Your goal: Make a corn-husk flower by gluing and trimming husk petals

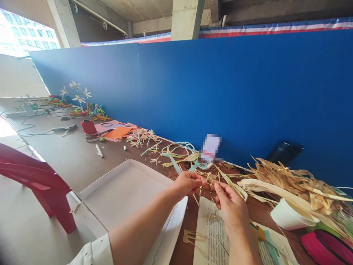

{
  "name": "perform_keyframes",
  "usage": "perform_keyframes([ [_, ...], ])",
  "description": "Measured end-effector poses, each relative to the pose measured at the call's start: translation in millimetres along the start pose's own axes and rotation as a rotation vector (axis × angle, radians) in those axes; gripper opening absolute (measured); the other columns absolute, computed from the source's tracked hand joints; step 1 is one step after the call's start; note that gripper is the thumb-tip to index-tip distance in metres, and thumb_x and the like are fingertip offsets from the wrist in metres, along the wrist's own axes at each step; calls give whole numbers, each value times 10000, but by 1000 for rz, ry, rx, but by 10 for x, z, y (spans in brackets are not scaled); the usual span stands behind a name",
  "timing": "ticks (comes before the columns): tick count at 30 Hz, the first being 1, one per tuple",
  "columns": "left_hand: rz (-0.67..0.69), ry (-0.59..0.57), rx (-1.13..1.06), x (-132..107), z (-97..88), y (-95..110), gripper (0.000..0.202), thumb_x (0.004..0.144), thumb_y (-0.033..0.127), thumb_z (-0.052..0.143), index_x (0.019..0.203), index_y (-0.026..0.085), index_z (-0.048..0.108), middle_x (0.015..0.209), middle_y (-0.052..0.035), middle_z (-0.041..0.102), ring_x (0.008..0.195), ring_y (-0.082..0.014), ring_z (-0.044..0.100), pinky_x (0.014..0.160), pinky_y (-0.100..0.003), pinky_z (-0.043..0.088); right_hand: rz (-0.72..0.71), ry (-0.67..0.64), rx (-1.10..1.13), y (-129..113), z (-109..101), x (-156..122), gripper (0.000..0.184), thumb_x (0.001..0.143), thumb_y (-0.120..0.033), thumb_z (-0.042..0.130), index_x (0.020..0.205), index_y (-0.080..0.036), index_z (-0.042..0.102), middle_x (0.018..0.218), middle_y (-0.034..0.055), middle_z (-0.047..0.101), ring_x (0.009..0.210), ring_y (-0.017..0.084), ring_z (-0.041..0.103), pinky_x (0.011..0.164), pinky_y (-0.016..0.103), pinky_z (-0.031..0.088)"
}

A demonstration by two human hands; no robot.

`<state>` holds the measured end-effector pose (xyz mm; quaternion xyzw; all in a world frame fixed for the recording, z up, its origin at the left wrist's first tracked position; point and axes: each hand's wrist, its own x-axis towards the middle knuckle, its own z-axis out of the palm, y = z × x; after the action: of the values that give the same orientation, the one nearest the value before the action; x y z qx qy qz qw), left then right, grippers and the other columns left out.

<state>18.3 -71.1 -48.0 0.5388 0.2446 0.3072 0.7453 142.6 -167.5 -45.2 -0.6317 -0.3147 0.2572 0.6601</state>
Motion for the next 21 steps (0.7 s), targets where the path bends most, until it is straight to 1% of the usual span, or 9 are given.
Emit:
perform_keyframes([
  [2,8,-1,23,-3,7,-4,309,579,400,778,673,123,679,614,-11,613,481,-47,444,455,-193,295,50,-26,40,7,6,-5,423,581,-487,797,895,-209,738,721,23,634,515,98,435,388,199,331],
  [5,2,28,80,-18,33,5,294,607,399,764,671,126,676,541,10,569,454,-49,428,459,-200,304,74,-35,48,13,10,-14,429,587,-487,796,911,-212,738,792,36,654,530,94,423,397,199,341],
  [9,-17,53,134,-24,68,0,283,609,390,768,662,134,659,508,27,543,445,-49,414,459,-200,306,81,-10,51,11,40,-28,442,570,-497,800,899,-210,732,817,47,676,522,97,435,411,213,364],
  [11,-13,48,169,-17,76,-22,273,614,381,765,672,137,658,498,34,532,440,-49,405,451,-198,295,73,6,56,10,56,-29,446,561,-504,803,885,-207,724,734,32,660,510,99,432,406,213,353],
  [13,-4,44,203,-7,79,-52,258,628,371,756,687,139,660,494,38,527,433,-48,394,442,-198,283,63,12,47,16,62,-24,437,567,-516,797,867,-208,715,604,-1,599,486,98,411,395,209,325],
  [15,4,53,231,1,83,-80,239,637,358,748,697,142,663,499,38,531,433,-51,398,440,-198,286,59,18,17,30,56,-15,427,579,-529,788,853,-211,710,528,-27,535,468,94,389,391,208,304],
  [19,12,82,273,1,93,-97,250,613,355,769,704,144,671,533,30,559,465,-62,438,468,-201,329,56,45,-72,67,24,8,454,585,-548,777,880,-210,708,533,-37,518,476,92,402,414,212,319],
  [21,7,54,241,-8,94,-84,290,588,369,788,722,141,670,555,25,572,486,-66,462,484,-203,347,46,65,-102,82,6,19,471,586,-561,769,887,-205,706,531,-38,515,479,97,410,424,217,329],
])
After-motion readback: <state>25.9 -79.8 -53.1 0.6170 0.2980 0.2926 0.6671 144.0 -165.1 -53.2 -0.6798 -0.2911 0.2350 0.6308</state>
